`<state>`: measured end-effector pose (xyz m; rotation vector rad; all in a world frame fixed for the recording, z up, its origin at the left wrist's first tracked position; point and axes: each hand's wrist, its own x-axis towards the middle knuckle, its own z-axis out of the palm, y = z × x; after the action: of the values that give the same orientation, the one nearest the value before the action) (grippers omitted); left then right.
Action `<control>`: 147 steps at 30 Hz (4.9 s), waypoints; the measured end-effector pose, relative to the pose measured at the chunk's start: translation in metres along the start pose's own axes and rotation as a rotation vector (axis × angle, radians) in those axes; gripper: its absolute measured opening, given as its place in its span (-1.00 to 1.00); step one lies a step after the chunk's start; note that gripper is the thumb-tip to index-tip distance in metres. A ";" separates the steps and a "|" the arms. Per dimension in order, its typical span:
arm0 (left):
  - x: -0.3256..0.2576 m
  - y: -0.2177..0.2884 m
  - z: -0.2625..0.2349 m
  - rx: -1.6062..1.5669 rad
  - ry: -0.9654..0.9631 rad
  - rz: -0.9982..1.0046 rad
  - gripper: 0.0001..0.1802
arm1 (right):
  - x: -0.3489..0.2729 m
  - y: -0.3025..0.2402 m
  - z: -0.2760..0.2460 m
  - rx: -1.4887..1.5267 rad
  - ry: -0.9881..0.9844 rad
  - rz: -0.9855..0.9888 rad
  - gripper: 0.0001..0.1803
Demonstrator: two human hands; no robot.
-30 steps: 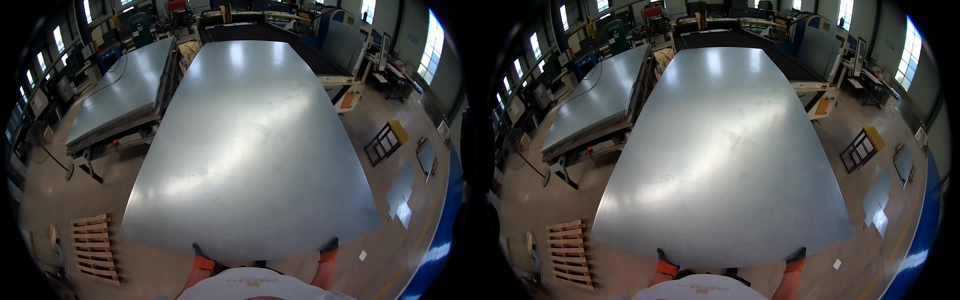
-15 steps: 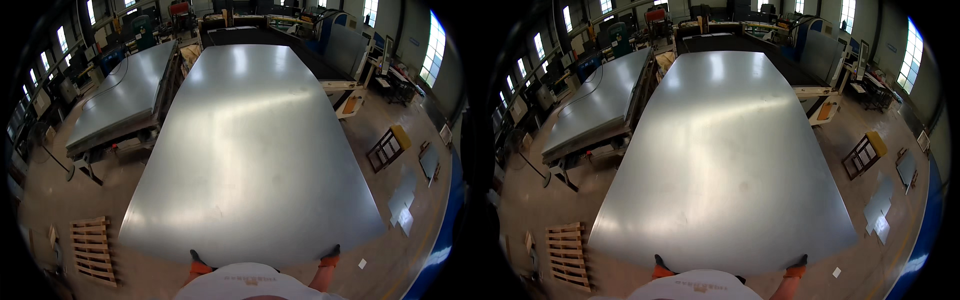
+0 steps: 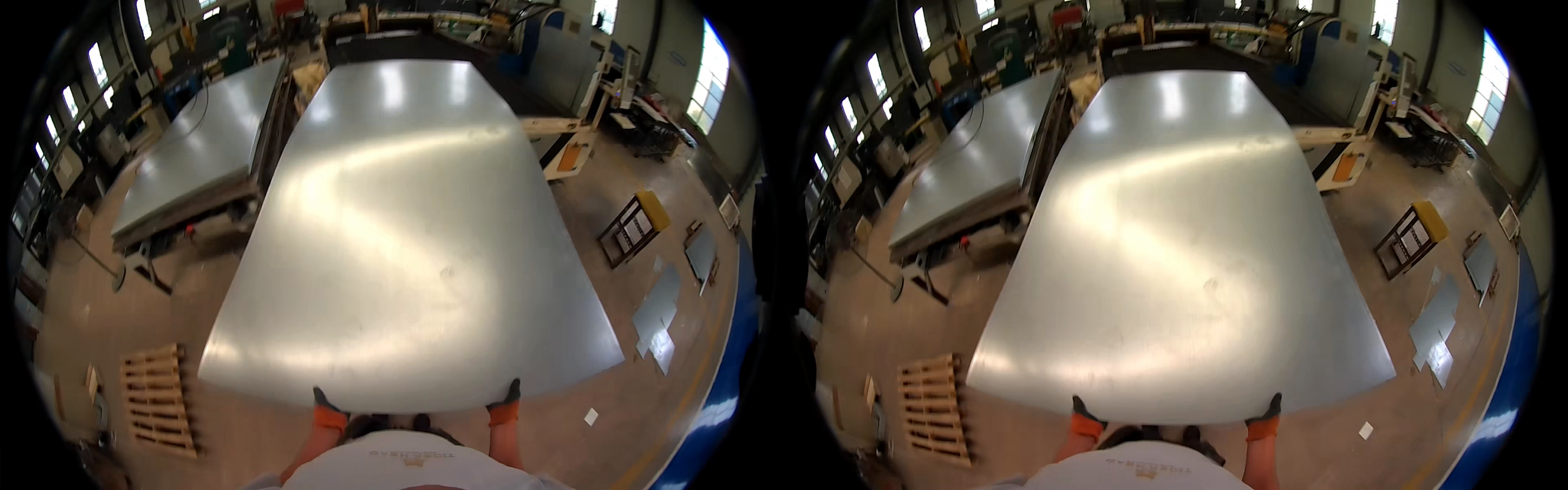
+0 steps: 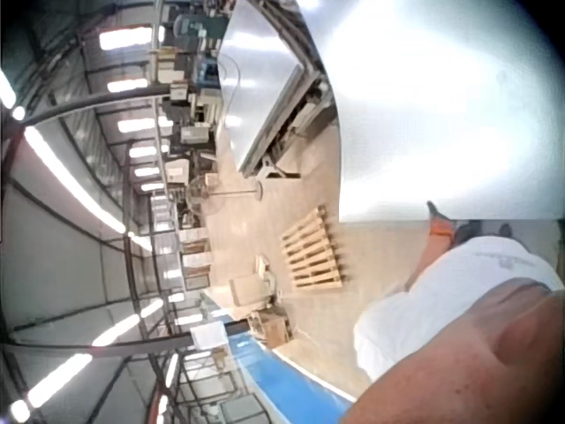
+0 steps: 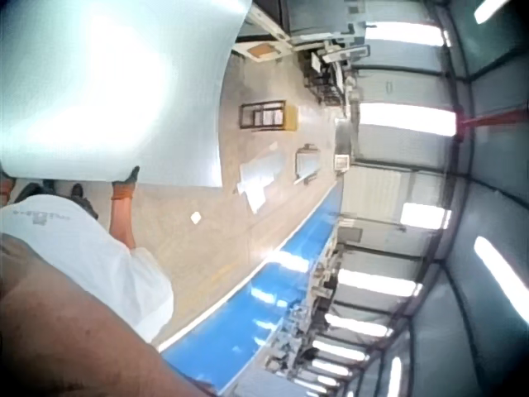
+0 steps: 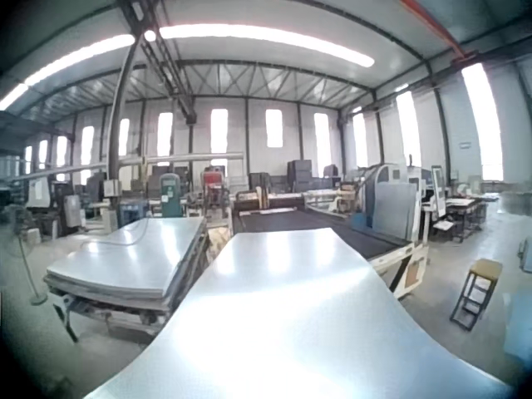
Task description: The person lifts a large metal sheet and places it onto a conveyor belt, then adjusts its position multiple times to align it properly. The person then walks to a control station and operates the machine using a mouse and keyboard.
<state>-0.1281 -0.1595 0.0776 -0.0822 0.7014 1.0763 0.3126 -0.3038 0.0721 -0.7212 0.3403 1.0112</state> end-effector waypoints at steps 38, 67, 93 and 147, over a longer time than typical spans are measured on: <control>0.086 0.099 -0.063 -0.063 -0.318 0.487 -0.14 | 0.057 0.046 0.020 -0.223 -0.271 0.018 -0.11; 0.083 0.139 -0.041 -0.121 -0.349 0.729 -0.25 | 0.102 0.021 0.020 -0.371 -0.365 -0.329 -0.14; 0.141 0.259 0.065 0.287 -0.126 0.961 -0.01 | 0.140 0.104 0.113 -0.302 -0.168 -0.255 -0.25; 0.163 0.273 -0.002 -0.120 -0.170 0.410 -0.15 | 0.157 0.169 0.090 -0.383 0.267 -0.221 -0.33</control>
<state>-0.3093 0.1011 0.0579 0.0529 0.5090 1.4997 0.2411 -0.0843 -0.0179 -1.2197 0.2918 0.7765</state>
